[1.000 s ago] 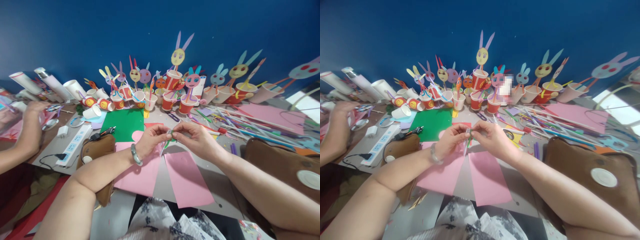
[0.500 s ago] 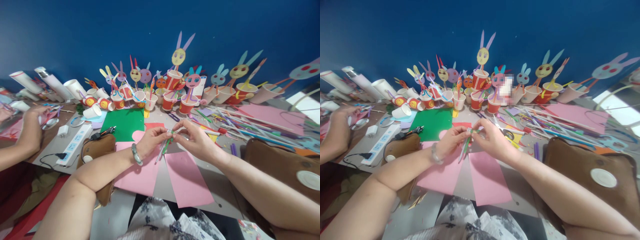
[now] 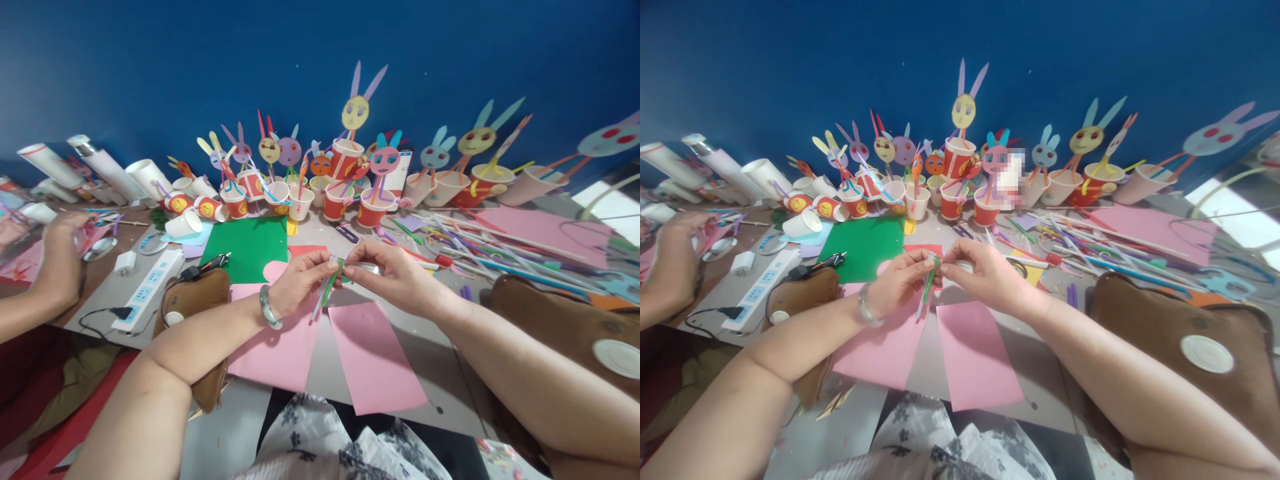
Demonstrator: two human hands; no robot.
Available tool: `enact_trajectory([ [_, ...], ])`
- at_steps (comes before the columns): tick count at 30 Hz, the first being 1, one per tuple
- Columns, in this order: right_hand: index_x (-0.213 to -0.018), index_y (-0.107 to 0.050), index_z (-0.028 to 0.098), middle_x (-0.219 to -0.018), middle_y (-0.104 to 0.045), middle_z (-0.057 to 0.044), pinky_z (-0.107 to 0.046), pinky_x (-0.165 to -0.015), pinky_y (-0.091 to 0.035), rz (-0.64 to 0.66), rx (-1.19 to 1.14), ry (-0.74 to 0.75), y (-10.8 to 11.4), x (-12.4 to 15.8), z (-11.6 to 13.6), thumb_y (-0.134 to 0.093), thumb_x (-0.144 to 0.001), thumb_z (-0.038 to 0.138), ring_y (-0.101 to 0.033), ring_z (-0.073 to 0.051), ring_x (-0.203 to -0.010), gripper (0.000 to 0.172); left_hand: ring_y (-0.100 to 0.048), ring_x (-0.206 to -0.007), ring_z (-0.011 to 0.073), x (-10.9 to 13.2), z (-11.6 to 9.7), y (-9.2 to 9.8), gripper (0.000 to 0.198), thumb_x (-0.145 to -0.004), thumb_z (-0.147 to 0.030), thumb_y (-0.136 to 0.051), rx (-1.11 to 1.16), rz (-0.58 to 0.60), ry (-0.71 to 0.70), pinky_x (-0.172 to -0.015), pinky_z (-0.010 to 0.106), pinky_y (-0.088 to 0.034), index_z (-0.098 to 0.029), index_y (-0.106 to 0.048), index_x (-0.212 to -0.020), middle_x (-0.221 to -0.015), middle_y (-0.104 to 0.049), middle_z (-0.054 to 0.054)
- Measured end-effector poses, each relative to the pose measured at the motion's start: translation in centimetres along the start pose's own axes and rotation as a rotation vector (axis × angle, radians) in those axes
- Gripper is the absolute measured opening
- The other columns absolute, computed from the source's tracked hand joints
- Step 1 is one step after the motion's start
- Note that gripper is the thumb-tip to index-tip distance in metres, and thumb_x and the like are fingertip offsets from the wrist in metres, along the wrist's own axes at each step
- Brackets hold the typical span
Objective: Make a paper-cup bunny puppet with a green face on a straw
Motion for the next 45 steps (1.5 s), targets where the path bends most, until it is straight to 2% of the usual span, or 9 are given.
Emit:
enact_trajectory([
  [3, -0.078, -0.062, 0.023, -0.079, -0.073, -0.002, -0.033, -0.075, -0.052, 0.006, -0.033, 0.016, -0.1, 0.0, 0.2, -0.065, -0.084, 0.035, -0.068, -0.021, -0.078, 0.014, -0.064, -0.065, 0.0116, 0.0, 0.0, 0.0, 0.037, -0.070, -0.040, -0.086, 0.025, 0.009, 0.012, -0.069, 0.027, -0.051, -0.013, -0.063, -0.079, -0.072, -0.067, 0.001],
  [10, -0.078, -0.062, 0.022, -0.075, -0.071, -0.001, -0.031, -0.071, -0.050, -0.070, 0.033, 0.012, -0.1, 0.1, 0.1, -0.063, -0.084, 0.031, -0.065, -0.018, -0.073, 0.011, -0.063, -0.064, 0.0105, -0.2, 0.1, -0.4, 0.037, -0.072, -0.041, -0.084, 0.064, 0.062, 0.020, -0.065, 0.025, -0.051, -0.012, -0.062, -0.081, -0.072, -0.065, 0.001],
  [16, -0.089, -0.059, 0.022, -0.087, -0.072, -0.004, -0.034, -0.076, -0.055, -0.149, -0.030, 0.051, -0.4, 0.0, -0.8, -0.069, -0.081, 0.031, -0.069, -0.021, -0.083, 0.016, -0.059, -0.060, 0.0086, -0.2, 0.1, -0.5, 0.036, -0.075, -0.037, -0.083, 0.088, 0.065, -0.019, -0.065, 0.026, -0.050, -0.013, -0.062, -0.093, -0.074, -0.064, 0.000],
  [23, -0.109, -0.064, 0.020, -0.092, -0.076, -0.005, -0.036, -0.080, -0.057, -0.065, -0.066, 0.054, -1.0, 0.0, -0.7, -0.064, -0.087, 0.031, -0.073, -0.022, -0.085, 0.024, -0.059, -0.064, 0.0105, -0.3, 0.5, -0.1, 0.042, -0.077, -0.036, -0.081, 0.081, 0.032, -0.028, -0.064, 0.026, -0.048, -0.017, -0.053, -0.101, -0.075, -0.063, -0.002],
  [29, -0.107, -0.067, 0.020, -0.089, -0.077, -0.004, -0.034, -0.076, -0.057, -0.035, -0.094, 0.052, -1.1, 0.0, -0.4, -0.062, -0.088, 0.032, -0.072, -0.021, -0.078, 0.024, -0.061, -0.065, 0.0107, -0.5, 0.6, -0.2, 0.042, -0.075, -0.038, -0.083, 0.076, 0.071, -0.005, -0.067, 0.027, -0.049, -0.017, -0.052, -0.094, -0.072, -0.064, -0.001],
  [36, -0.096, -0.065, 0.020, -0.087, -0.075, -0.004, -0.035, -0.075, -0.054, -0.081, 0.053, 0.075, -0.5, 0.0, -0.8, -0.064, -0.084, 0.028, -0.071, -0.021, -0.079, 0.015, -0.065, -0.067, 0.0122, -0.5, 0.7, 0.5, 0.040, -0.072, -0.043, -0.084, -0.045, 0.008, -0.012, -0.072, 0.029, -0.052, -0.015, -0.060, -0.089, -0.078, -0.068, 0.000],
  [40, -0.094, -0.064, 0.019, -0.089, -0.073, -0.007, -0.035, -0.074, -0.052, -0.125, 0.220, 0.145, -0.4, 0.4, -0.5, -0.062, -0.084, 0.027, -0.069, -0.023, -0.081, 0.012, -0.060, -0.067, 0.0090, -0.5, 0.3, 0.8, 0.043, -0.071, -0.050, -0.083, -0.148, -0.023, -0.087, -0.068, 0.024, -0.049, -0.014, -0.066, -0.086, -0.076, -0.065, 0.000],
  [45, -0.095, -0.063, 0.019, -0.096, -0.071, -0.010, -0.034, -0.071, -0.050, -0.140, 0.442, 0.209, -1.1, 1.2, 0.1, -0.057, -0.089, 0.027, -0.068, -0.023, -0.083, 0.012, -0.055, -0.063, 0.0075, -0.3, 0.2, 0.6, 0.045, -0.068, -0.051, -0.084, -0.281, -0.024, -0.131, -0.062, 0.022, -0.045, -0.013, -0.065, -0.082, -0.071, -0.061, -0.002],
])
Point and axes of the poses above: each hand's wrist, its own x-axis away from the middle knuckle, its own y-axis out of the back of the hand, z = x × y, the point moved 6 cm from there along -x, towards the middle knuckle
